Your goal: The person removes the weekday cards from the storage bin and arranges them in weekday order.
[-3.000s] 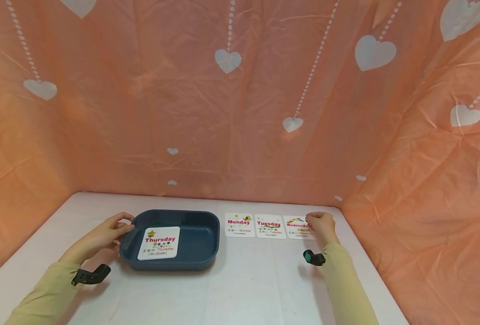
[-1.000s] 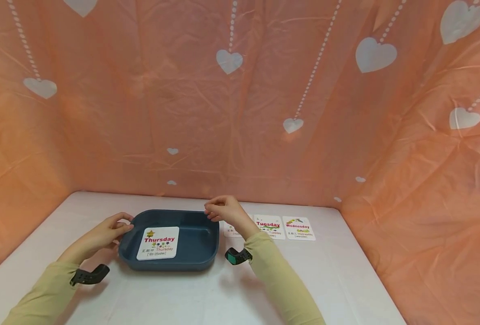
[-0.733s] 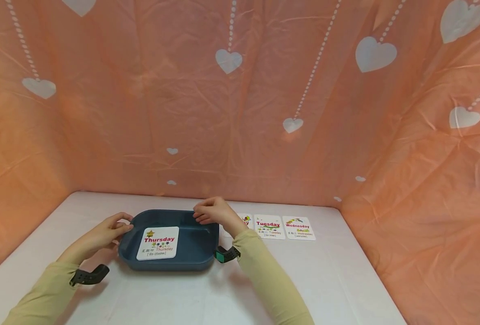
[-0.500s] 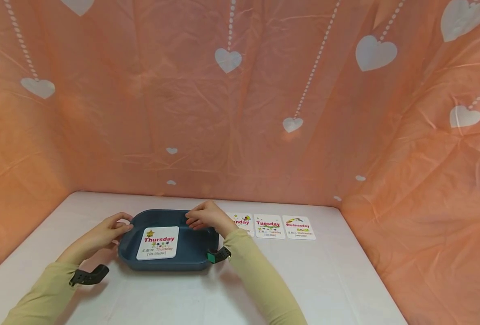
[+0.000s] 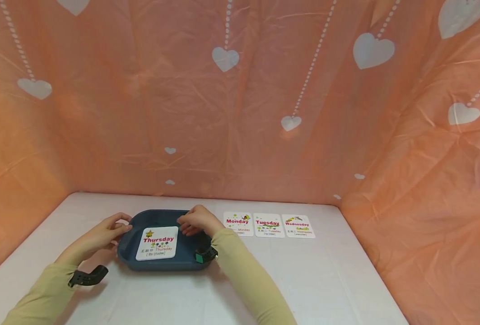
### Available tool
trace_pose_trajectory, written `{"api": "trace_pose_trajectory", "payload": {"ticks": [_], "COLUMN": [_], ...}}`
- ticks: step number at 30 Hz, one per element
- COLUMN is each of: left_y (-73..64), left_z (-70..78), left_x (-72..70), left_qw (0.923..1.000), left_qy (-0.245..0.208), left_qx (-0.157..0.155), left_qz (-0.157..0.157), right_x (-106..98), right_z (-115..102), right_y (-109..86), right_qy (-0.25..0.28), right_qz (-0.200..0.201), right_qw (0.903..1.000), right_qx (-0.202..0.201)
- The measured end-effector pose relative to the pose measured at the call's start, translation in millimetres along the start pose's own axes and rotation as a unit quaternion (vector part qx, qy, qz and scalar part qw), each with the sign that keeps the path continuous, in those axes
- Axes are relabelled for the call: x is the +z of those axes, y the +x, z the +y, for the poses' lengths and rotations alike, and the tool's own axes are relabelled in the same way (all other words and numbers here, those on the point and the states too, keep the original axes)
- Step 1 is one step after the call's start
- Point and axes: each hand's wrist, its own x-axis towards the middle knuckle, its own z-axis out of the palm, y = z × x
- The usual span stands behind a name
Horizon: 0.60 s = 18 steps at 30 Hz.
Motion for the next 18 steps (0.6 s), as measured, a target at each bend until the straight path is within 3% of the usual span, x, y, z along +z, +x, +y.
{"api": "trace_pose_trajectory", "payload": {"ticks": [18], "left_y": [-0.9], "left_z": [-0.6], "left_x": [0.5], "left_qw": [0.9999], "left_qy": [-0.01], "left_qx": [0.002], "left_qz": [0.001], "right_x": [5.2], "right_z": [6.6], "right_y": [10.9], "right_qy": [-0.045], "right_qz": [0.0], "right_qw": [0.9976], "right_qx": [0.052]}}
